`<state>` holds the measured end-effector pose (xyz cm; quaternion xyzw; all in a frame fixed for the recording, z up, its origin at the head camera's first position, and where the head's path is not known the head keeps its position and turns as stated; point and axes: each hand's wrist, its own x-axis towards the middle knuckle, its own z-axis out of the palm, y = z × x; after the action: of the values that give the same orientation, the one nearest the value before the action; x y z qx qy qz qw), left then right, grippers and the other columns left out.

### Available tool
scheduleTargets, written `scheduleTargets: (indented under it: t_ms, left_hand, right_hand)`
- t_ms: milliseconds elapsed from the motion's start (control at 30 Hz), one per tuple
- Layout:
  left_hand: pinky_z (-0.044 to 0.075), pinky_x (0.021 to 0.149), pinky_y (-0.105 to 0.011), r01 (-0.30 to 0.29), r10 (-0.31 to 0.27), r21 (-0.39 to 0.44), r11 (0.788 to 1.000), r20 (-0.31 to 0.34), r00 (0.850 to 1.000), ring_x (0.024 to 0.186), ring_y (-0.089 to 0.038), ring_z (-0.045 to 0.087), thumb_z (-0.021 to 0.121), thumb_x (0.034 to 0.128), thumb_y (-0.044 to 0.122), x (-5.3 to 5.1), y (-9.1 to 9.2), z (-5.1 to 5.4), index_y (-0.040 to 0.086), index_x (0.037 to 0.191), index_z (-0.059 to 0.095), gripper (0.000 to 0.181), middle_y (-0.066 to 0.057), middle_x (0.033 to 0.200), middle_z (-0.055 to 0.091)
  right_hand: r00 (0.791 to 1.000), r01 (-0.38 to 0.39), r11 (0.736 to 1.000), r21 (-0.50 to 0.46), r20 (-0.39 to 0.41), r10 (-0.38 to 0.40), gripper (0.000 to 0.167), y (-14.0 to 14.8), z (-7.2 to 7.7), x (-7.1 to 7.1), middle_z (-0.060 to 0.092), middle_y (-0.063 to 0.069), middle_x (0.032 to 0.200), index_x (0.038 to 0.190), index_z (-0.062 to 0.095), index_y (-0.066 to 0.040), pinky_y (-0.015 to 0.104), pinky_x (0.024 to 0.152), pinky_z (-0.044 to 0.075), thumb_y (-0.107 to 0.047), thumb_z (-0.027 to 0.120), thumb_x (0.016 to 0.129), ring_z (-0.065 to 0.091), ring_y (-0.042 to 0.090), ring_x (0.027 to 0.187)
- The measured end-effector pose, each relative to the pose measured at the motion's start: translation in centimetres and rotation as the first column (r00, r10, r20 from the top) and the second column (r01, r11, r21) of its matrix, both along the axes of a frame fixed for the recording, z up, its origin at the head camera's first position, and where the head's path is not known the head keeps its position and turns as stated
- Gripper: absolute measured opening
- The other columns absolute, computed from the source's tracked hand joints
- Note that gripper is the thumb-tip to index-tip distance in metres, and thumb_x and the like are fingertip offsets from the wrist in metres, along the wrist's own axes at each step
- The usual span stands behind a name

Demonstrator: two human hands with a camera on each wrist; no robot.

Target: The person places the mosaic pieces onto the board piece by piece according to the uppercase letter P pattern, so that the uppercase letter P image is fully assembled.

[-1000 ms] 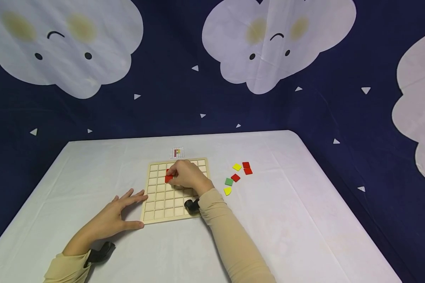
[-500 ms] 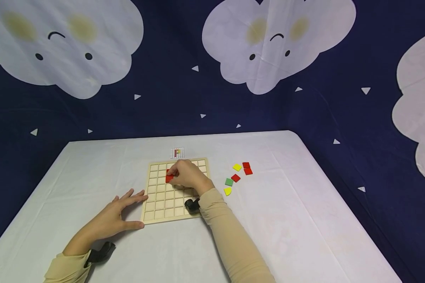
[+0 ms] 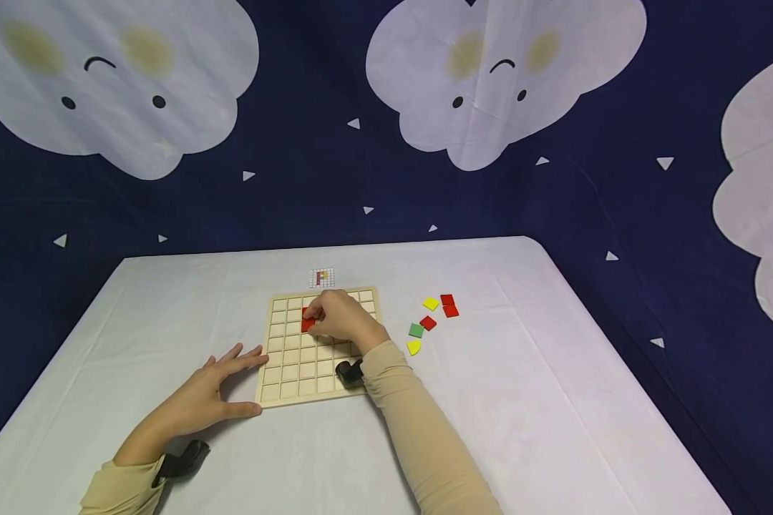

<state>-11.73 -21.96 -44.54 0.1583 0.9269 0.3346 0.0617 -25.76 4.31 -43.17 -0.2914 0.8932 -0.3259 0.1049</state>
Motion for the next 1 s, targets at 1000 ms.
scheduleTargets:
  t_ms: [1000]
  left_hand:
    - [0.010,0.123,-0.084,-0.011,0.011,-0.007,1.000,0.014,1.000,0.161,-0.054,0.026,0.098,0.0754,0.035,0.0,0.1,0.2,0.011,0.148,0.064,0.083,-0.016,0.166,0.050]
  right_hand:
    - [0.991,0.136,0.990,0.022,0.007,-0.136,0.036,15.5,5.1,-3.8,0.076,0.021,0.127,0.129,0.075,-0.001,0.045,0.102,0.059,-0.010,0.081,0.094,0.072,0.029,0.110]
